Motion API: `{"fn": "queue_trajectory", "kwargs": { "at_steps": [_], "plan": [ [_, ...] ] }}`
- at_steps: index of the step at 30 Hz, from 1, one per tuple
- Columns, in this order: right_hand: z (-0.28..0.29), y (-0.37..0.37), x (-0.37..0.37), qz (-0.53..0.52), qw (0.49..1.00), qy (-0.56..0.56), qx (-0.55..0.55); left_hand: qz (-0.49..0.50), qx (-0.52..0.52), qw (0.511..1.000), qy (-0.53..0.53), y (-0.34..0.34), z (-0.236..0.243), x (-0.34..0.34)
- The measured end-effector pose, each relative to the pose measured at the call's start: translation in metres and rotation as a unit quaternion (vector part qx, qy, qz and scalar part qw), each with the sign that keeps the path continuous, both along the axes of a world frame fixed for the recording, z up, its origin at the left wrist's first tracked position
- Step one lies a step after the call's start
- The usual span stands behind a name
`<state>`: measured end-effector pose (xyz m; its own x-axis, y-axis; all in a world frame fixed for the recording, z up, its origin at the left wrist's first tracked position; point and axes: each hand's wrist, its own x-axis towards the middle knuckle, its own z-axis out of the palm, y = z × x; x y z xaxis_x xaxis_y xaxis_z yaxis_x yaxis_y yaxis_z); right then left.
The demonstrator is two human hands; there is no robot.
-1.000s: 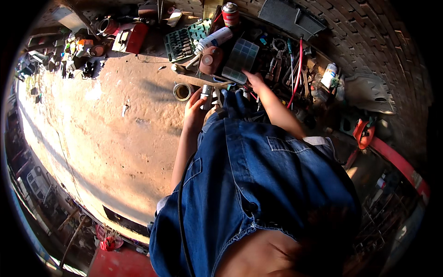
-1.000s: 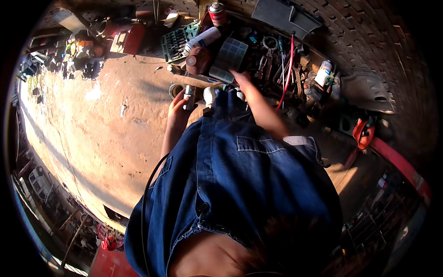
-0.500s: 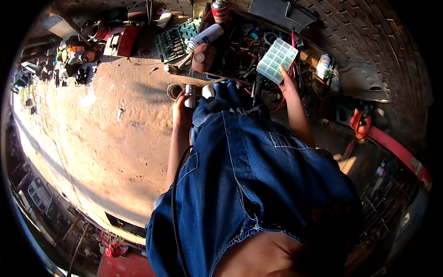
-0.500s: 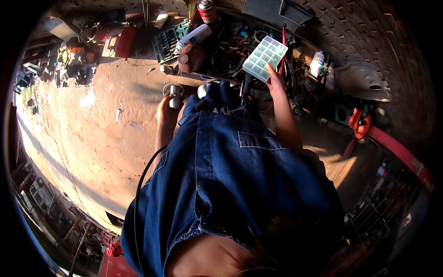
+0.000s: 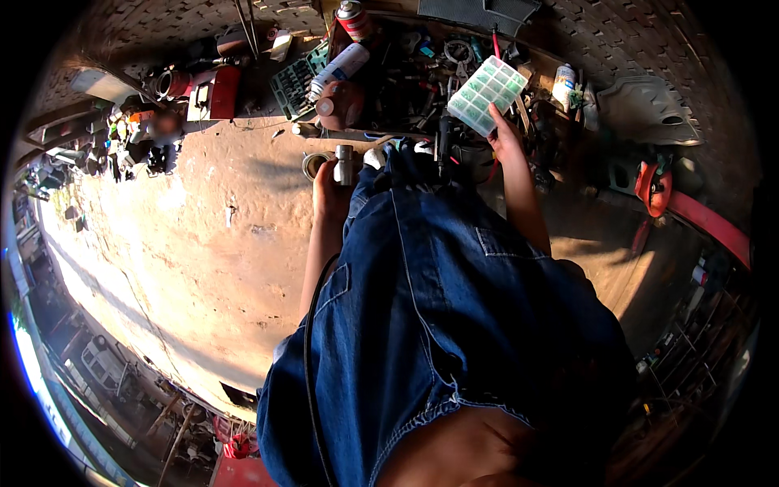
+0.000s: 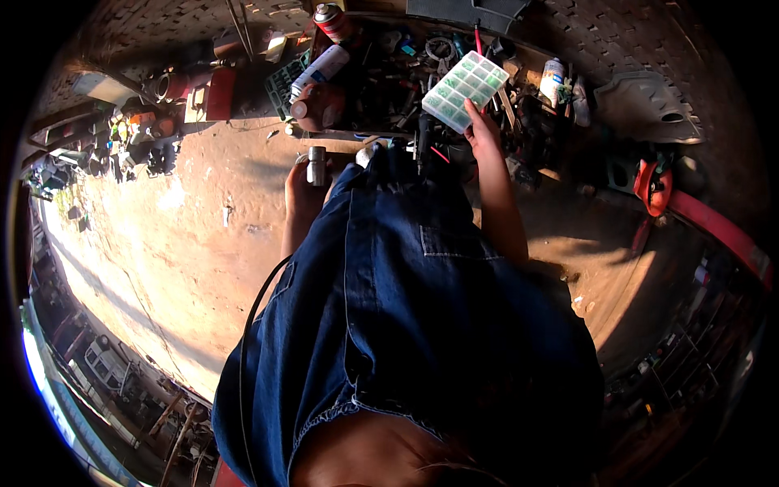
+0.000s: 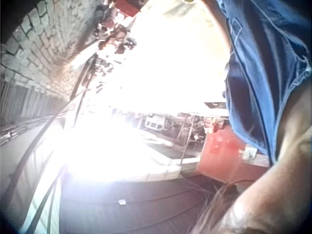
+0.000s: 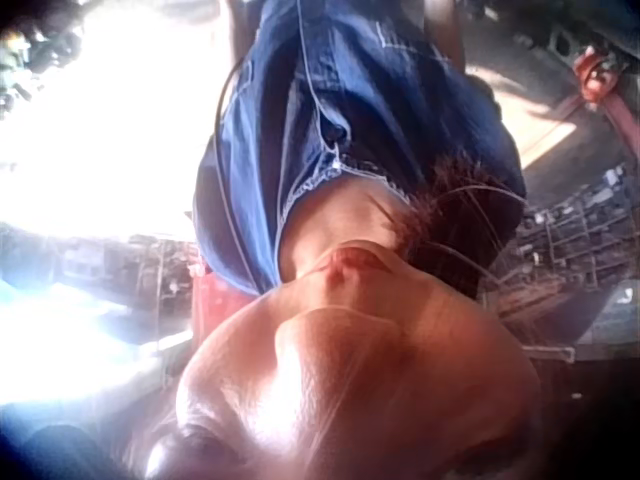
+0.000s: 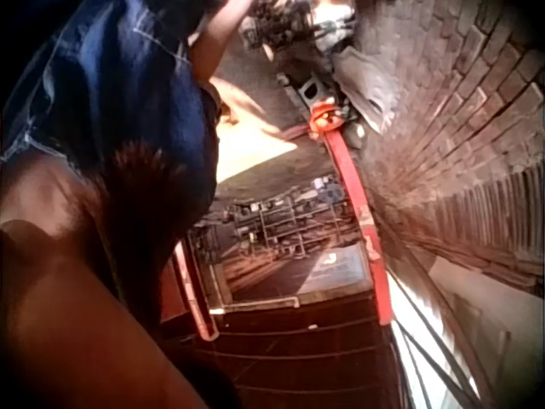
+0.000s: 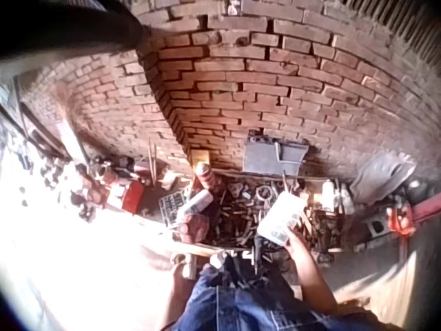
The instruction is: The person wipes a metal component with a cloth, selects a small spring and plunger from a tray, and inserts them into a metal housing. They use a screwdriver to secure a screw on the housing and wipe the assembly with a cloth.
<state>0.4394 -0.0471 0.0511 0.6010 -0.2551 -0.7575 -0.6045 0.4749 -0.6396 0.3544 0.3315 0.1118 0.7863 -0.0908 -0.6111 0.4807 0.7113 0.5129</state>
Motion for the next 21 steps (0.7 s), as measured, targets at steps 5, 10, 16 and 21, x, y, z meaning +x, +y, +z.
{"fn": "queue_trajectory", "kwargs": {
  "at_steps": [5, 10, 16, 21],
  "plan": [
    [-0.006, 0.006, 0.02, 0.064, 0.998, 0.003, 0.026, -0.003, -0.071, 0.997, 0.013, -0.004, 0.015, 0.002],
    [-0.021, 0.023, 0.069, 0.062, 0.997, -0.023, 0.041, -0.004, -0.075, 0.997, 0.013, -0.002, 0.007, -0.004],
    [-0.001, 0.065, 0.097, 0.096, 0.994, -0.061, -0.005, 0.005, -0.085, 0.996, 0.005, 0.006, 0.006, -0.02],
    [-0.062, 0.042, 0.106, 0.142, 0.986, -0.087, -0.009, 0.026, -0.021, 0.999, 0.032, 0.005, 0.0, -0.024]
  ]
}}
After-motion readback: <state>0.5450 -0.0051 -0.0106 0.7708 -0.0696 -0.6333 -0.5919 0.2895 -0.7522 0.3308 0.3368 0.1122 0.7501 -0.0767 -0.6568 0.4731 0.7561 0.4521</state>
